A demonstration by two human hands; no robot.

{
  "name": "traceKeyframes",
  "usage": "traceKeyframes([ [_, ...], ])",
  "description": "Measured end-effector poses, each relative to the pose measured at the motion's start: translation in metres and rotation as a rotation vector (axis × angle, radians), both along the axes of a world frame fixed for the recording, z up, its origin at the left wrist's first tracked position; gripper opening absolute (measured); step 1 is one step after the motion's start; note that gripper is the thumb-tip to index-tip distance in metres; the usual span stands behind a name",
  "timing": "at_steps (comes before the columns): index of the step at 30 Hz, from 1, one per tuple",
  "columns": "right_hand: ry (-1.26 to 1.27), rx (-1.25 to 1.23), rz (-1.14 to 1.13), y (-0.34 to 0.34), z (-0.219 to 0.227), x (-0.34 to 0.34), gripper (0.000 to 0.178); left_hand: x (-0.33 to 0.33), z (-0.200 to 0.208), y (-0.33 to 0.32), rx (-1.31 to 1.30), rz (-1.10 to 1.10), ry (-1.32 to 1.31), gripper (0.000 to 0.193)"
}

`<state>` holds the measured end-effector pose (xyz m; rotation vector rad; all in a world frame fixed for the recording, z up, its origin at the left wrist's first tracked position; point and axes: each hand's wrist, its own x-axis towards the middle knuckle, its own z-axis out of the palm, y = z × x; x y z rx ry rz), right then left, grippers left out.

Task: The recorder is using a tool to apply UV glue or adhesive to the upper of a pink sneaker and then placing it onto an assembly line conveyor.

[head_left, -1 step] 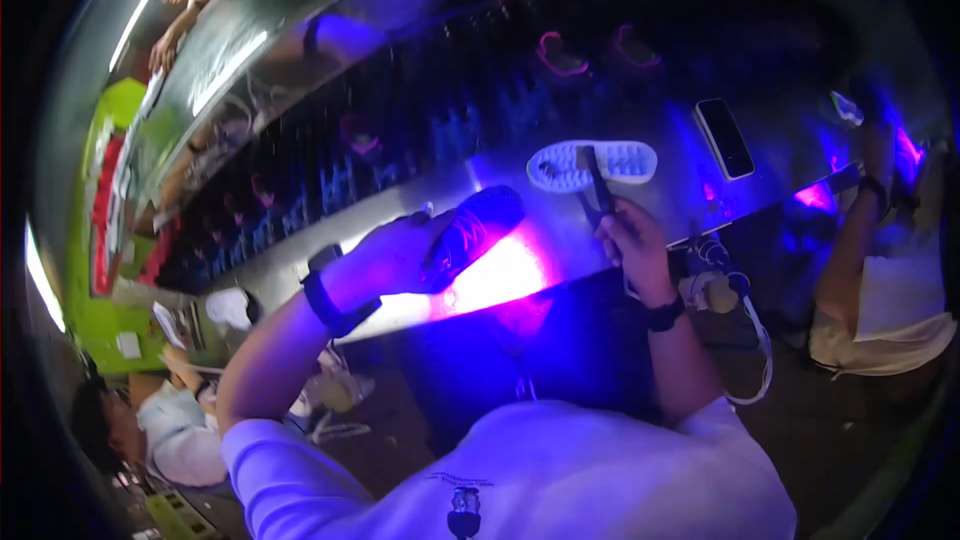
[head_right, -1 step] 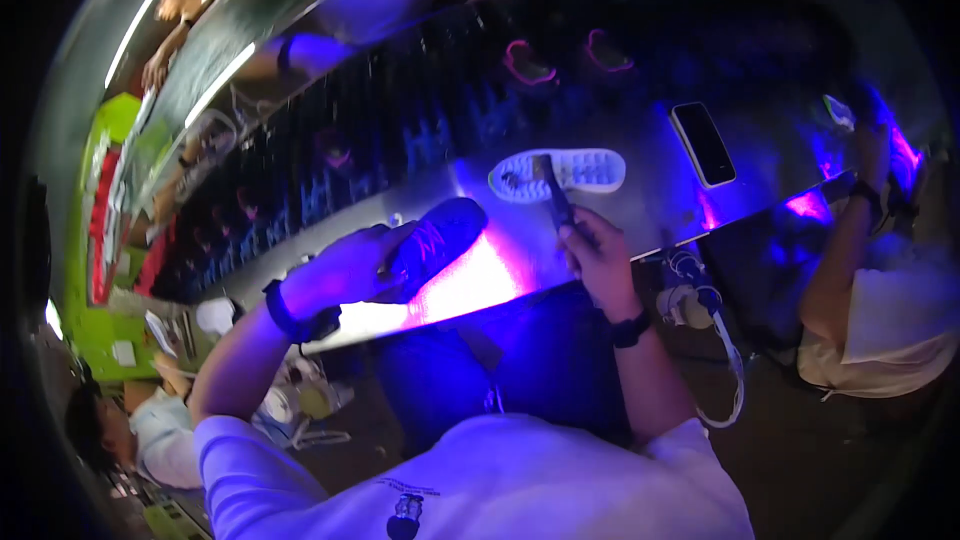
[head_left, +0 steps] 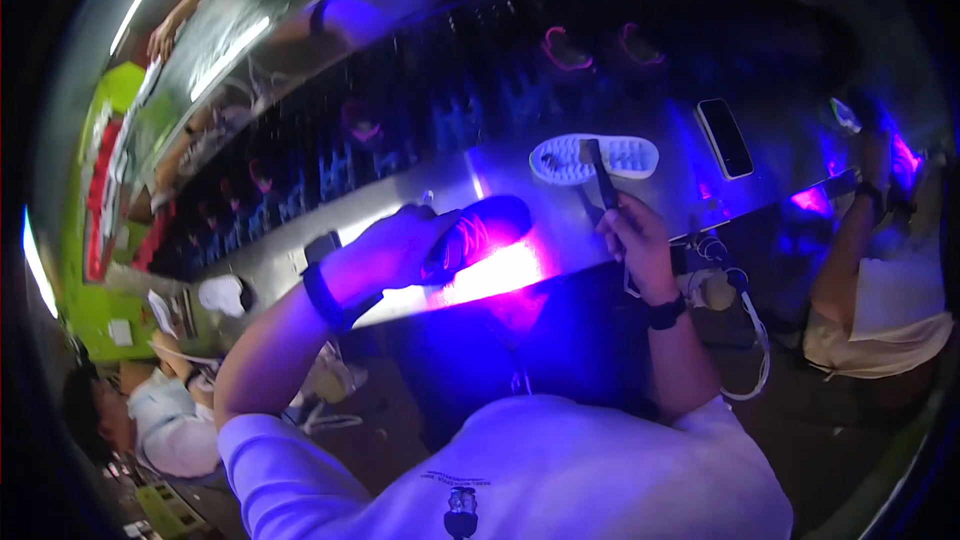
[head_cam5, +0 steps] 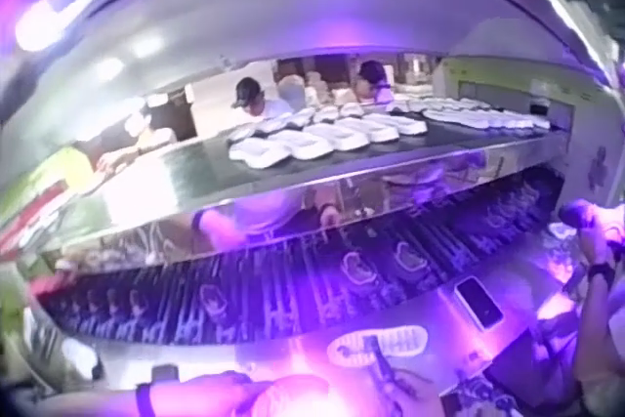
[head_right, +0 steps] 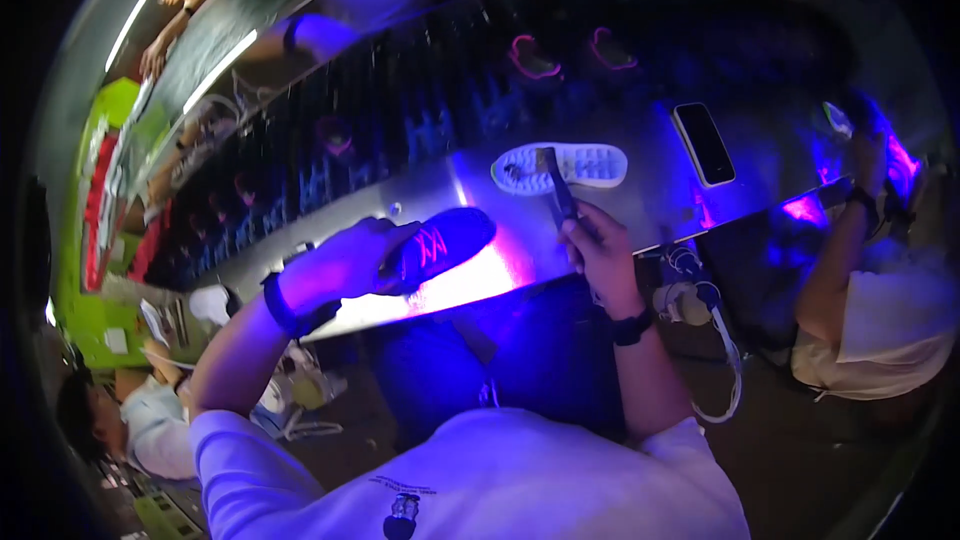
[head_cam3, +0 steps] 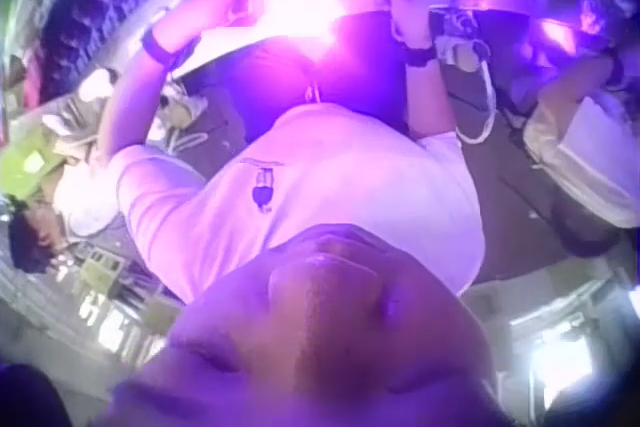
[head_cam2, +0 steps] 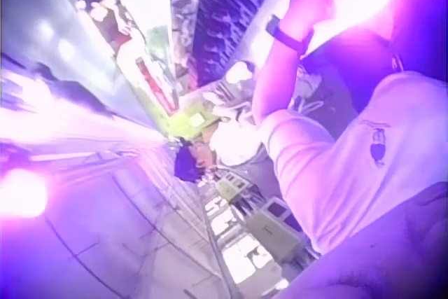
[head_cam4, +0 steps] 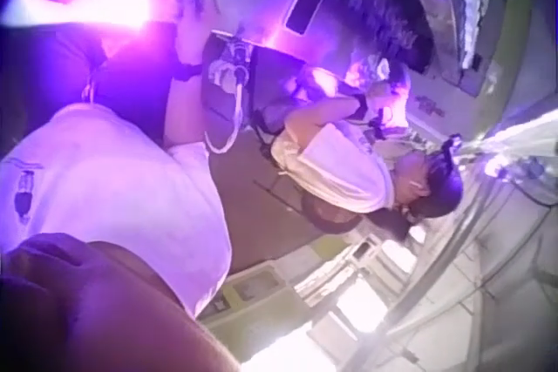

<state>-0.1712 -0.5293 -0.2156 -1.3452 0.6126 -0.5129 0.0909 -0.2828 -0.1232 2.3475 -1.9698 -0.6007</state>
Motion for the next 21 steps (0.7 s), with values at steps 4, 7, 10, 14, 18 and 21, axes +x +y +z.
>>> traceKeyframes([
  [4, 0.039, -0.19, -0.024, 0.024, 0.031, -0.027, 0.037, -0.035, -0.021, -0.008, 0.038, -0.114, -0.188, 0.096],
  [7, 0.101, -0.333, -0.088, 0.047, 0.055, -0.051, 0.037, -0.094, -0.089, -0.012, -0.103, 0.062, -0.736, 0.089],
  [10, 0.033, -0.44, -0.081, 0.063, 0.076, -0.063, 0.035, -0.108, -0.062, 0.01, -0.23, -0.153, -0.883, 0.061],
  [14, 0.009, -0.541, -0.052, 0.071, 0.082, -0.066, 0.031, -0.085, -0.065, 0.024, -0.488, -0.193, -0.601, 0.054],
  [18, 0.056, -0.641, 0.025, 0.073, 0.077, -0.055, 0.03, -0.08, -0.028, 0.049, -0.898, 0.082, -0.221, 0.063],
  [21, 0.15, -0.68, 0.108, 0.076, 0.058, -0.041, 0.03, -0.106, -0.037, 0.077, -1.065, 0.319, -0.001, 0.075],
])
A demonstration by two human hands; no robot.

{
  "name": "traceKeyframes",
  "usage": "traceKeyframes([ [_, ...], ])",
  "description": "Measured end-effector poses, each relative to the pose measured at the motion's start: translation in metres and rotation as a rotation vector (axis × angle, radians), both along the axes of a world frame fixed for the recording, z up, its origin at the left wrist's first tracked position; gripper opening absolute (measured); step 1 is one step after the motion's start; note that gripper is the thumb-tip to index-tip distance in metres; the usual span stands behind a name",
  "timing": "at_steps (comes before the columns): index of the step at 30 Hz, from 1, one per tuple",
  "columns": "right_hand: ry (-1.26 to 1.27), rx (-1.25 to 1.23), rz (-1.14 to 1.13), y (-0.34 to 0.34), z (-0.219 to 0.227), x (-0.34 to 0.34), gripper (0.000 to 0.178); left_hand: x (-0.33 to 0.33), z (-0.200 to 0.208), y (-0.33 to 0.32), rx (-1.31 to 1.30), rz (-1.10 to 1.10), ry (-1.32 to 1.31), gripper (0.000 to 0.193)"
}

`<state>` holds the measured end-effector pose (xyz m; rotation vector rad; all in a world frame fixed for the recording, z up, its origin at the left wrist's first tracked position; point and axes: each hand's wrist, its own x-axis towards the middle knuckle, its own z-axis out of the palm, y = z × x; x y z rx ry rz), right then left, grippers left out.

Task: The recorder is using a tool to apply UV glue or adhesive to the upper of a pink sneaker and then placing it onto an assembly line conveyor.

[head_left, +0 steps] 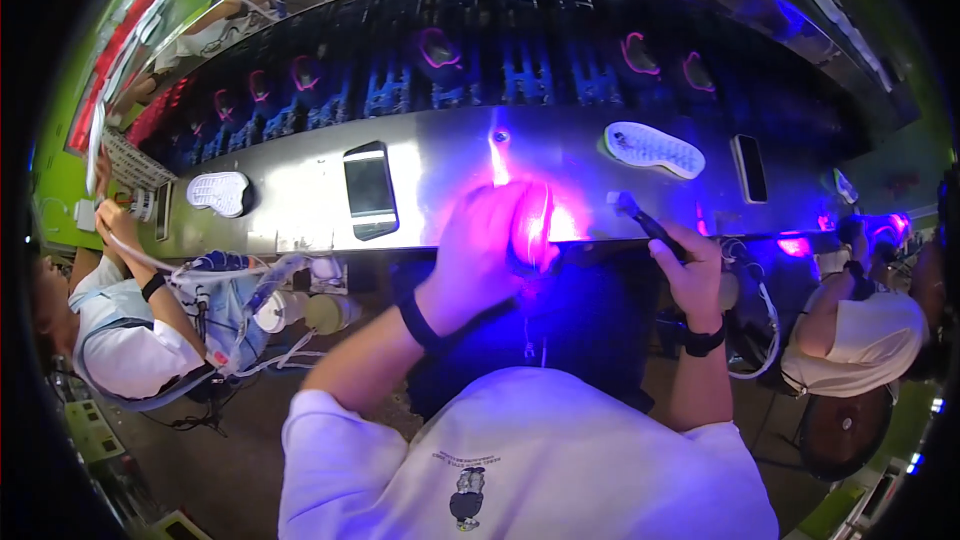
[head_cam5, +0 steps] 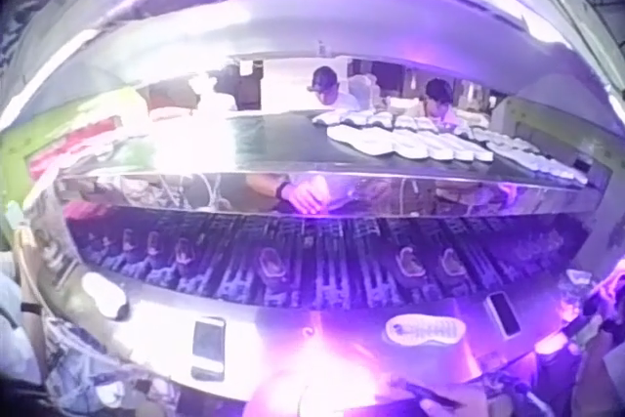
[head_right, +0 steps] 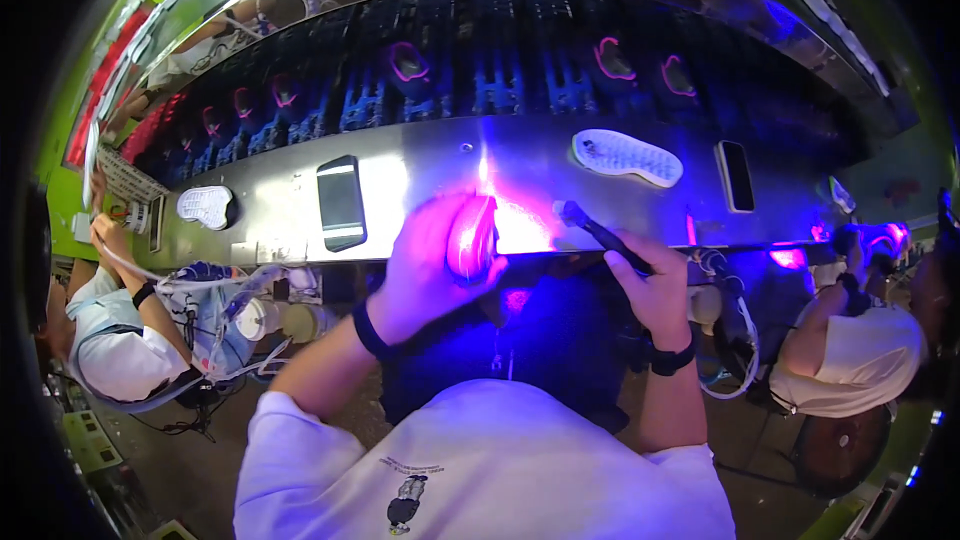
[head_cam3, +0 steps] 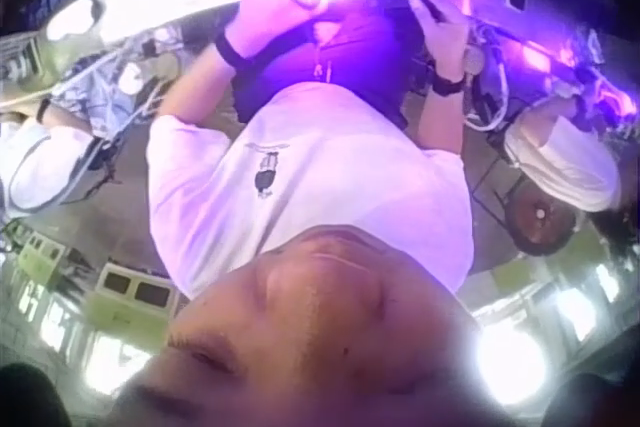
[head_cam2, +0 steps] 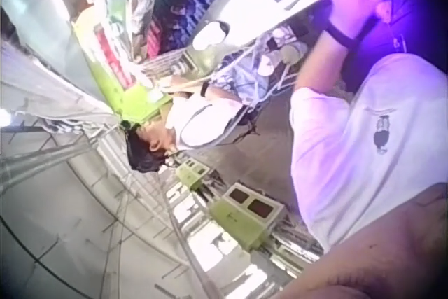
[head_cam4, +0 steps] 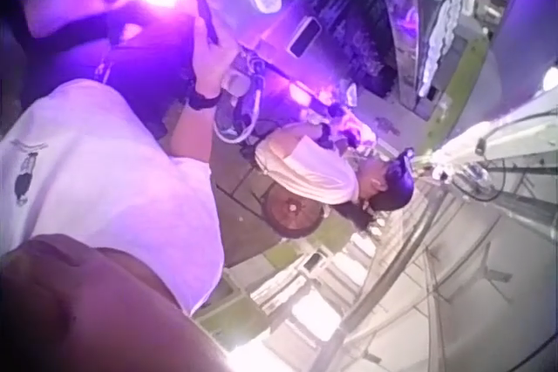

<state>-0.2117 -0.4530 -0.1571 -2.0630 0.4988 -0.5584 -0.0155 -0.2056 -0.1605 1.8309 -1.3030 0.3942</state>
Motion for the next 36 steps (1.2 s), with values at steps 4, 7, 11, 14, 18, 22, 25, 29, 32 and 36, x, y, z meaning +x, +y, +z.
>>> traceKeyframes([
  [4, 0.073, -0.024, 0.128, 0.007, -0.018, 0.028, 0.027, -0.036, -0.036, 0.024, -0.015, 0.056, 0.023, 0.088],
  [7, 0.124, 0.066, 0.15, 0.011, -0.035, 0.045, 0.026, -0.055, -0.052, 0.032, 0.053, 0.069, 0.017, 0.085],
  [11, 0.161, 0.173, 0.232, 0.025, -0.033, 0.064, 0.028, -0.066, -0.073, 0.043, 0.135, 0.042, -0.002, 0.079],
  [14, 0.117, 0.036, 0.226, 0.021, -0.056, 0.067, 0.03, -0.071, -0.075, 0.045, 0.166, 0.007, 0.013, 0.07],
  [18, 0.212, 0.15, 0.224, 0.024, -0.063, 0.056, 0.032, -0.072, -0.075, 0.044, 0.15, -0.029, 0.048, 0.056],
  [22, 0.238, 0.313, 0.164, 0.037, -0.076, 0.032, 0.033, -0.07, -0.076, 0.046, 0.187, -0.085, 0.016, 0.057],
  [25, 0.197, 0.333, 0.134, 0.042, -0.088, 0.022, 0.033, -0.069, -0.077, 0.045, 0.196, -0.092, -0.002, 0.056],
  [29, 0.149, 0.32, 0.168, 0.039, -0.088, 0.018, 0.032, -0.067, -0.077, 0.044, 0.198, -0.099, 0.0, 0.056],
  [32, 0.136, 0.147, 0.232, 0.036, -0.076, 0.02, 0.031, -0.066, -0.075, 0.044, 0.221, -0.099, -0.009, 0.055],
  [36, 0.137, 0.207, 0.27, 0.033, -0.068, 0.014, 0.031, -0.067, -0.072, 0.043, 0.24, -0.099, -0.038, 0.053],
])
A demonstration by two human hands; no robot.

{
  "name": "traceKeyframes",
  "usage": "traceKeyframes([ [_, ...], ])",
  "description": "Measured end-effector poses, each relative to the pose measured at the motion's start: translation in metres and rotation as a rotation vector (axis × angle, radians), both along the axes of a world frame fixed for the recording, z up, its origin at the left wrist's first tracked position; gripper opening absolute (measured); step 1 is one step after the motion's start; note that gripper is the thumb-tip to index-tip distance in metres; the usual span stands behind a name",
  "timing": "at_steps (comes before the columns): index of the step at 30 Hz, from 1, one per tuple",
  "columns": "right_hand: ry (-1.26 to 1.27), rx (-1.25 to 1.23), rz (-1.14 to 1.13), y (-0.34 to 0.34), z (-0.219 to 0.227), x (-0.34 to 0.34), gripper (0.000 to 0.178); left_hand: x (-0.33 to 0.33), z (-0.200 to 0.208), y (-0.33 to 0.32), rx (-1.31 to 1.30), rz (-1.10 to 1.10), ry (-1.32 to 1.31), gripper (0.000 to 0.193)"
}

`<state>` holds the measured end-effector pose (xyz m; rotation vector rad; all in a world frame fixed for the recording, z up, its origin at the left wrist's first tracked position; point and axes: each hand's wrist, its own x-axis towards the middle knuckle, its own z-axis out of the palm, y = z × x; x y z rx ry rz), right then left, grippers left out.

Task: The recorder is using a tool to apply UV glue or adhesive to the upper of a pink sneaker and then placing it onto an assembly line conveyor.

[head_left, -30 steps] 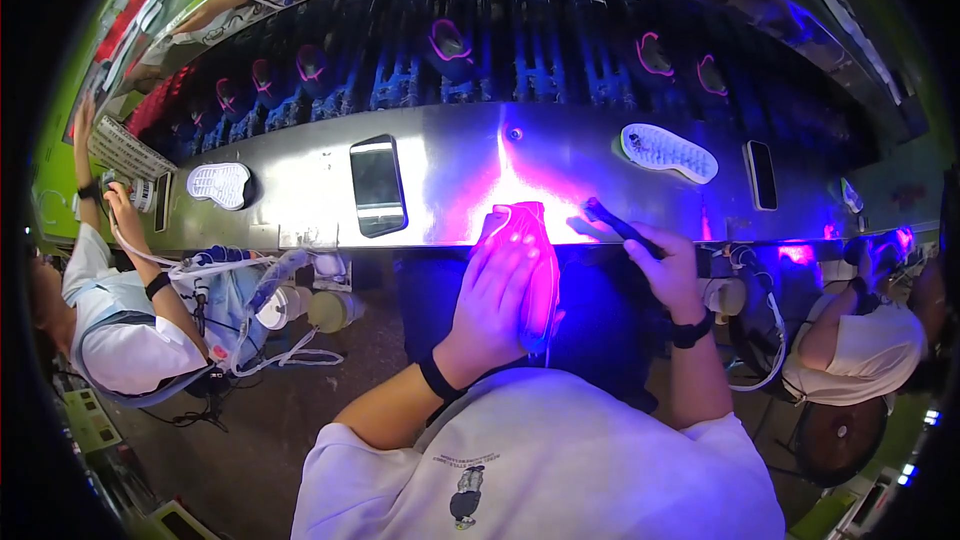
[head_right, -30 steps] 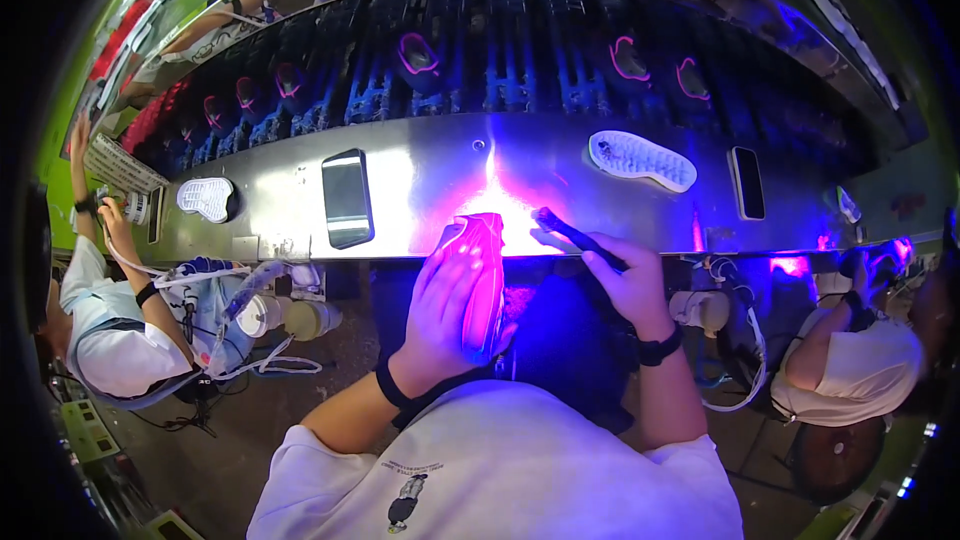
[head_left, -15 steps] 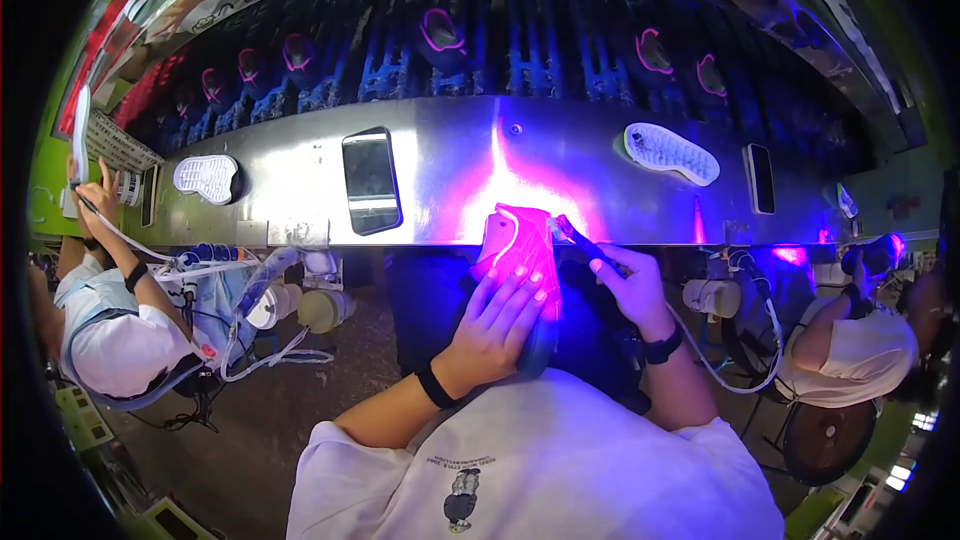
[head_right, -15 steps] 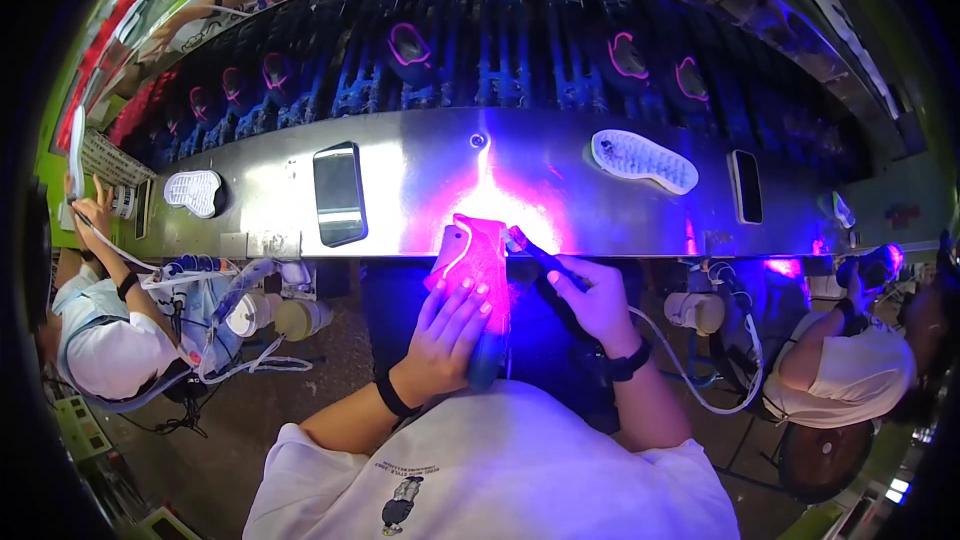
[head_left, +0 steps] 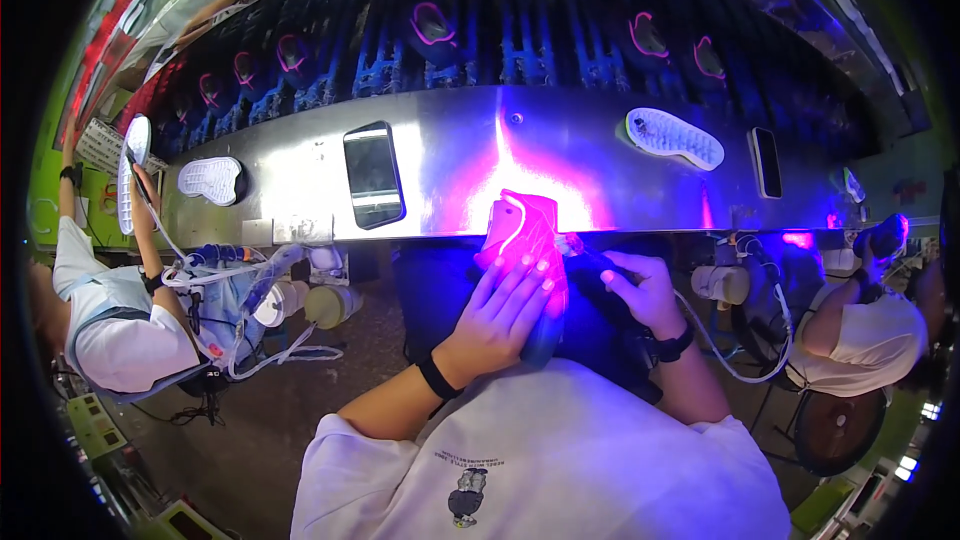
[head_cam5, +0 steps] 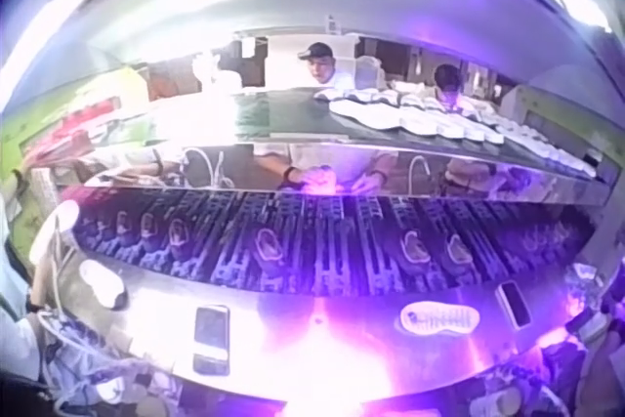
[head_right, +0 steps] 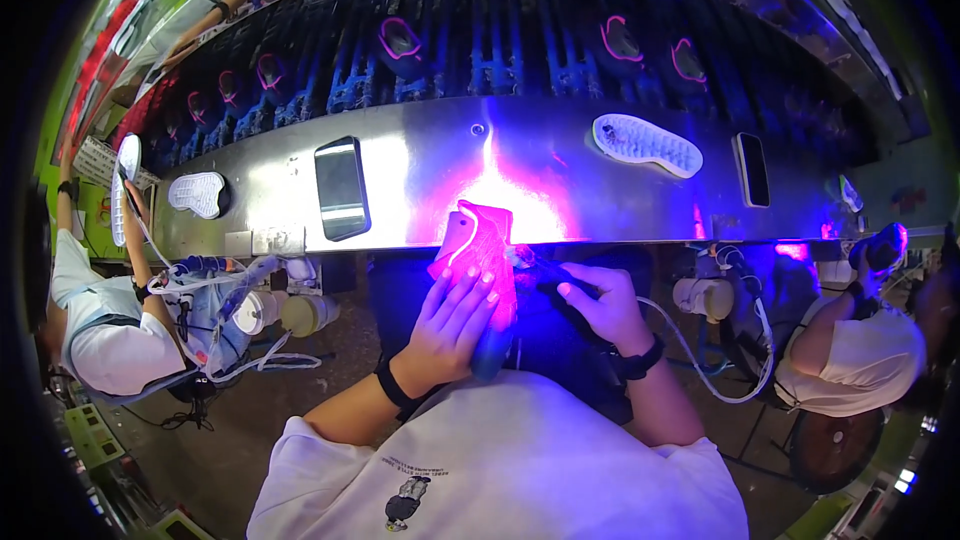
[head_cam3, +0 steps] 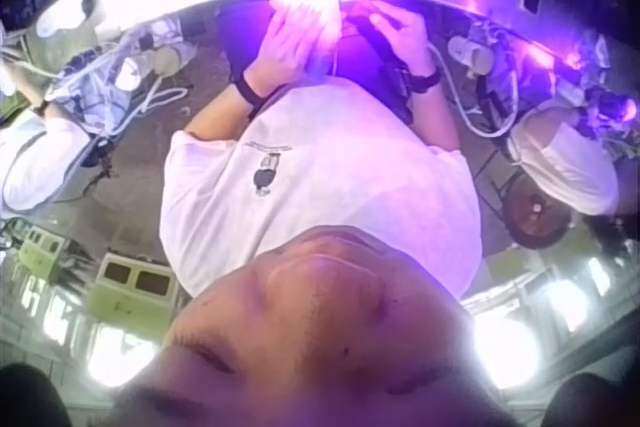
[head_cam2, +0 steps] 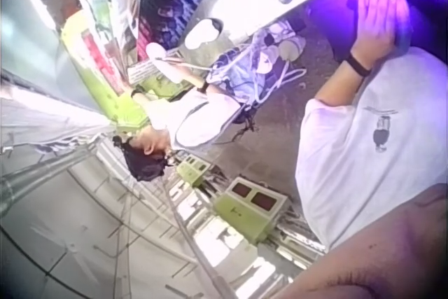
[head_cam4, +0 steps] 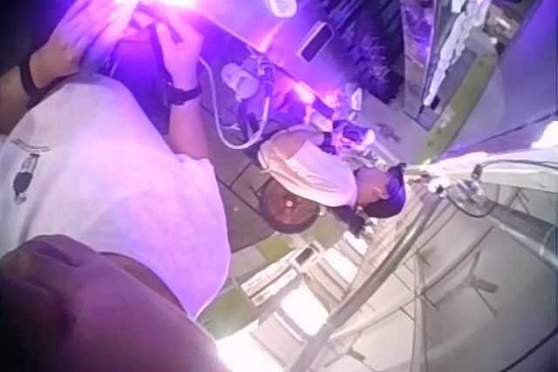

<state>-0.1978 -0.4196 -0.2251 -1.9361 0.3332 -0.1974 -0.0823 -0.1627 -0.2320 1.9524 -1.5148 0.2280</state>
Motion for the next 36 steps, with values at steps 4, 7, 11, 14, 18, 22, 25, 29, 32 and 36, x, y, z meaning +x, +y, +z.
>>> traceKeyframes([
  [4, 0.076, 0.27, 0.02, -0.001, -0.004, -0.019, 0.033, -0.003, 0.003, -0.004, 0.033, -0.004, -0.026, 0.051],
  [7, 0.115, 0.329, 0.04, -0.004, -0.006, -0.036, 0.034, -0.004, 0.007, -0.01, 0.032, 0.014, -0.025, 0.052],
  [11, 0.122, 0.3, 0.066, -0.004, 0.014, -0.049, 0.035, -0.009, 0.016, -0.022, 0.027, 0.071, -0.015, 0.056],
  [14, 0.104, 0.311, 0.017, -0.005, 0.016, -0.058, 0.036, -0.012, 0.031, -0.031, 0.071, 0.077, -0.003, 0.062],
  [18, 0.089, 0.344, -0.027, -0.007, 0.019, -0.067, 0.037, -0.018, 0.044, -0.047, 0.064, 0.074, 0.06, 0.074],
  [22, 0.067, 0.4, -0.055, -0.005, 0.028, -0.075, 0.034, -0.021, 0.057, -0.061, 0.138, 0.125, 0.028, 0.081],
  [25, 0.07, 0.464, -0.086, -0.005, 0.033, -0.085, 0.035, -0.023, 0.064, -0.073, 0.155, 0.151, 0.025, 0.084],
  [29, 0.065, 0.439, -0.092, -0.007, 0.029, -0.099, 0.036, -0.019, 0.068, -0.09, 0.135, 0.186, -0.008, 0.084],
  [32, 0.06, 0.461, -0.136, -0.003, 0.035, -0.103, 0.035, -0.017, 0.072, -0.103, 0.13, 0.236, -0.045, 0.081],
  [36, 0.043, 0.462, -0.275, 0.003, 0.039, -0.104, 0.033, -0.012, 0.079, -0.124, 0.113, 0.272, -0.031, 0.08],
])
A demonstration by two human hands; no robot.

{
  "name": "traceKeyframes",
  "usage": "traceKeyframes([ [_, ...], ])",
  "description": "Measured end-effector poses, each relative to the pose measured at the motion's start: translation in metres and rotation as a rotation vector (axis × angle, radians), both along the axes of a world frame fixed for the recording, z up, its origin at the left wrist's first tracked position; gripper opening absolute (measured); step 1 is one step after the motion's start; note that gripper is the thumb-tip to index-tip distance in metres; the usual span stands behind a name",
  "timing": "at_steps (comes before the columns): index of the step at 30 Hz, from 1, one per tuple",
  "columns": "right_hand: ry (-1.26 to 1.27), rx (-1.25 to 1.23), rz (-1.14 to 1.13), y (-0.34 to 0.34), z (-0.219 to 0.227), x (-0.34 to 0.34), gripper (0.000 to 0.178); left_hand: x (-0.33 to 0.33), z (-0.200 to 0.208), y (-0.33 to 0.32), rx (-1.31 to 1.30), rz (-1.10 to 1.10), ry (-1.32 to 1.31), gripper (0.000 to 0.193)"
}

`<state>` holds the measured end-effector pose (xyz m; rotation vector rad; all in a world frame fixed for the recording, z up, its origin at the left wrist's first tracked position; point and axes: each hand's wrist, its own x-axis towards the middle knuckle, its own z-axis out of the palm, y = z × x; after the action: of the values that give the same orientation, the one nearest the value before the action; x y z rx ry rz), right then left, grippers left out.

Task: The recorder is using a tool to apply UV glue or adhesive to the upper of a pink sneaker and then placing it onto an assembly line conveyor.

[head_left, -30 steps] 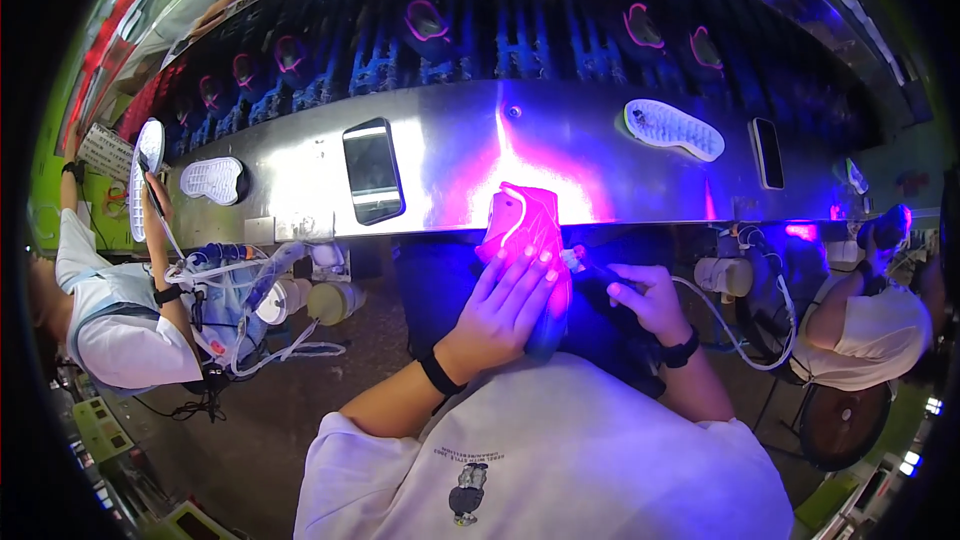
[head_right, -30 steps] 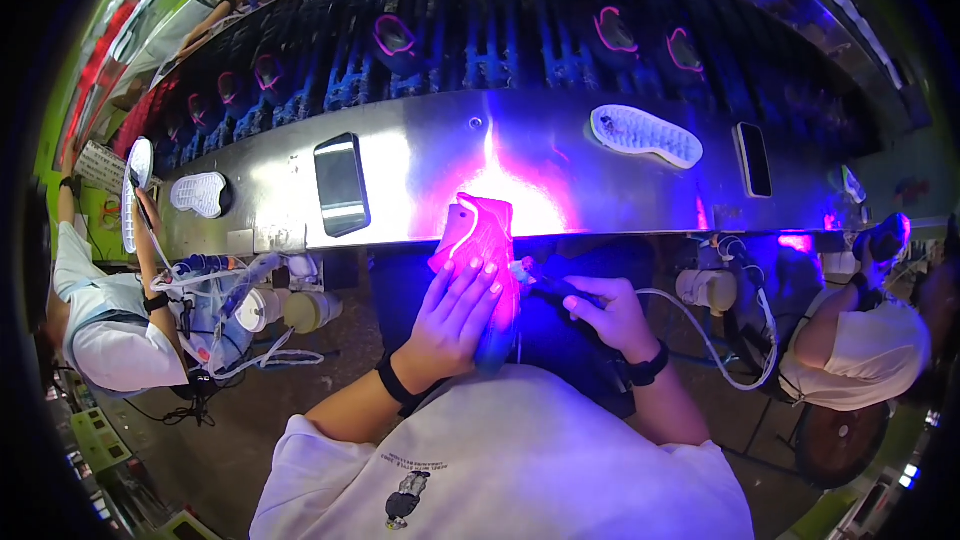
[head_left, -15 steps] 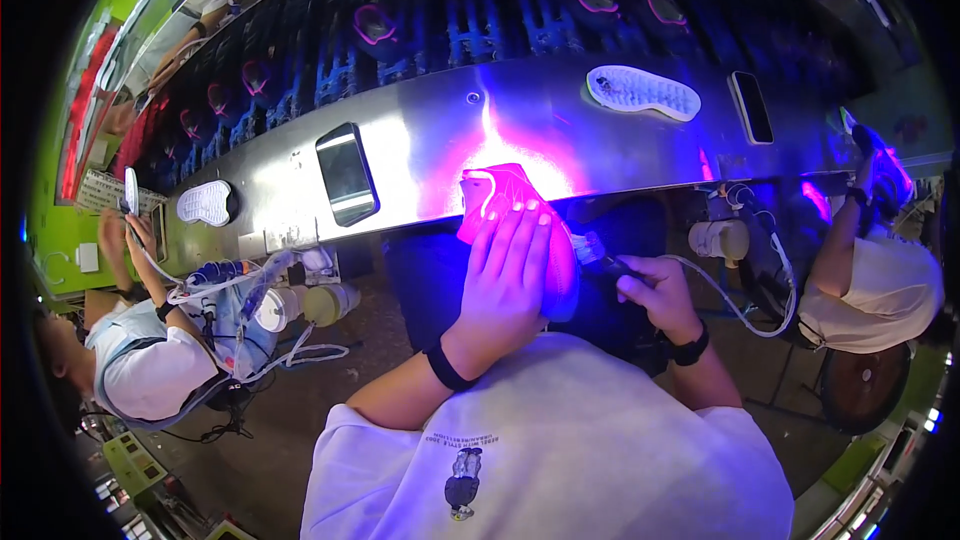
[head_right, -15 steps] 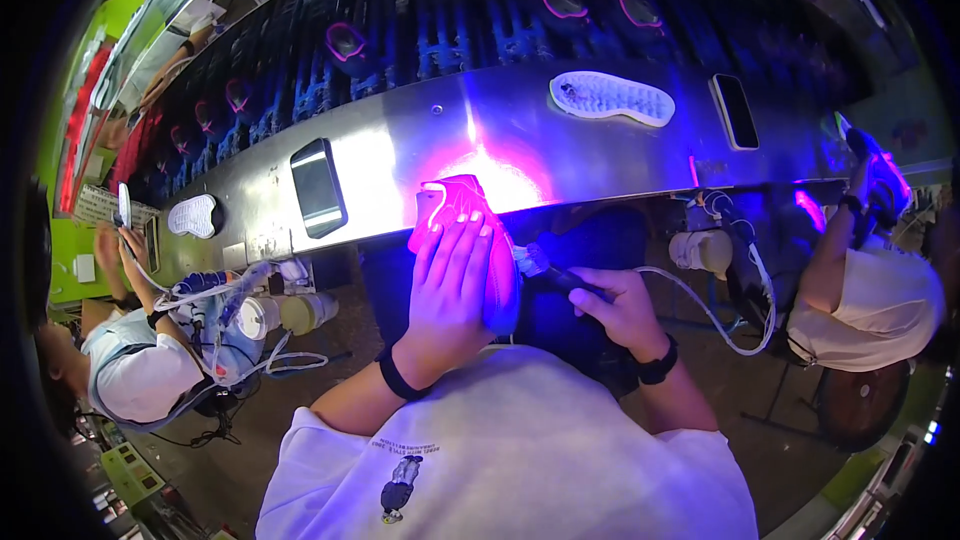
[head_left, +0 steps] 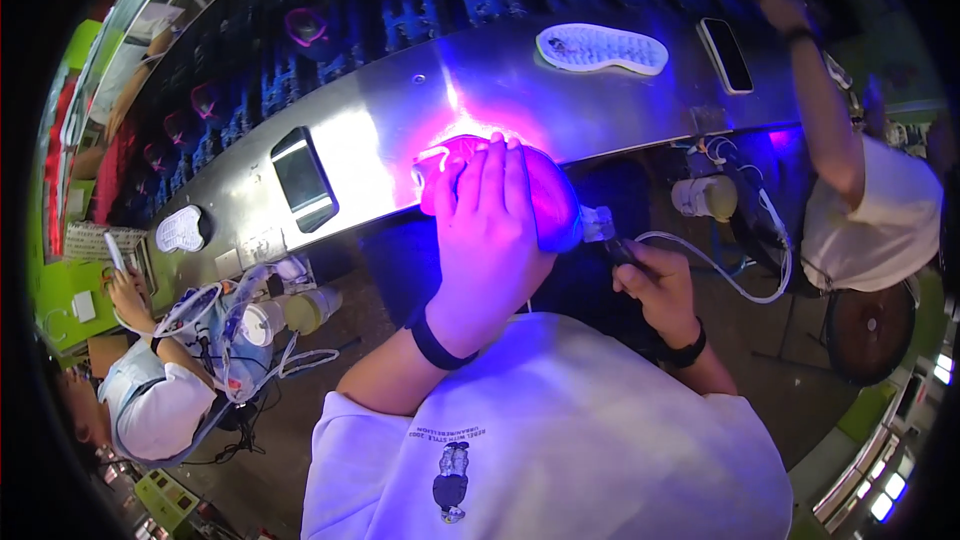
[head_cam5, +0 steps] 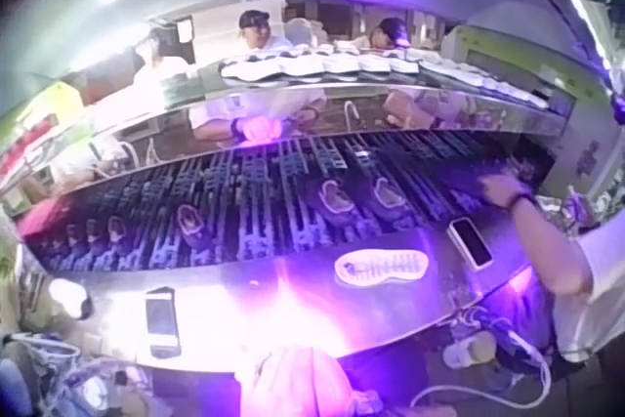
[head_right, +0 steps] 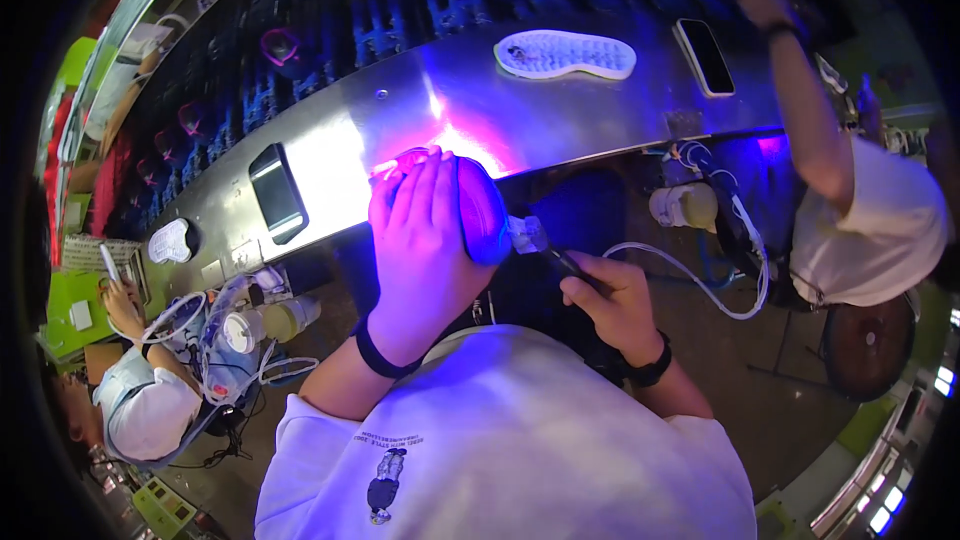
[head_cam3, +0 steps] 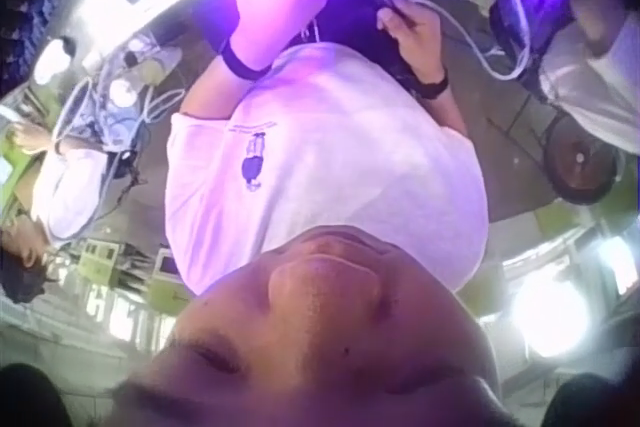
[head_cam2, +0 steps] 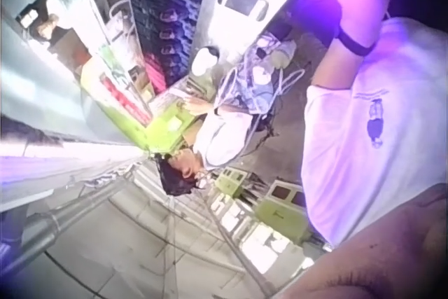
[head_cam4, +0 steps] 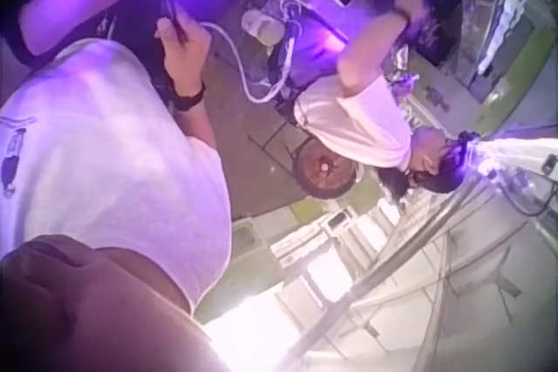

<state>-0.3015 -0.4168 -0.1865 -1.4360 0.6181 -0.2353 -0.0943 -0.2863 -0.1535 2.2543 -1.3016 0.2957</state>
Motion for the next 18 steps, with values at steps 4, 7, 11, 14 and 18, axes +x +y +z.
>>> traceKeyframes([
  [4, -0.013, -0.302, -0.089, -0.007, 0.007, 0.012, 0.032, 0.011, 0.001, -0.018, -0.04, -0.001, 0.025, 0.079],
  [7, -0.02, -0.587, -0.078, -0.025, 0.031, 0.028, 0.03, 0.024, 0.004, -0.024, -0.042, -0.004, 0.077, 0.083],
  [11, 0.006, -0.849, 0.018, -0.053, 0.059, 0.053, 0.031, 0.041, 0.006, -0.035, -0.122, 0.023, 0.132, 0.083],
  [14, 0.017, -0.937, 0.08, -0.068, 0.065, 0.076, 0.032, 0.059, 0.009, -0.039, -0.134, 0.002, 0.215, 0.085],
  [18, -0.054, -0.993, 0.103, -0.085, 0.054, 0.099, 0.033, 0.083, 0.009, -0.045, -0.15, 0.003, 0.263, 0.085],
])
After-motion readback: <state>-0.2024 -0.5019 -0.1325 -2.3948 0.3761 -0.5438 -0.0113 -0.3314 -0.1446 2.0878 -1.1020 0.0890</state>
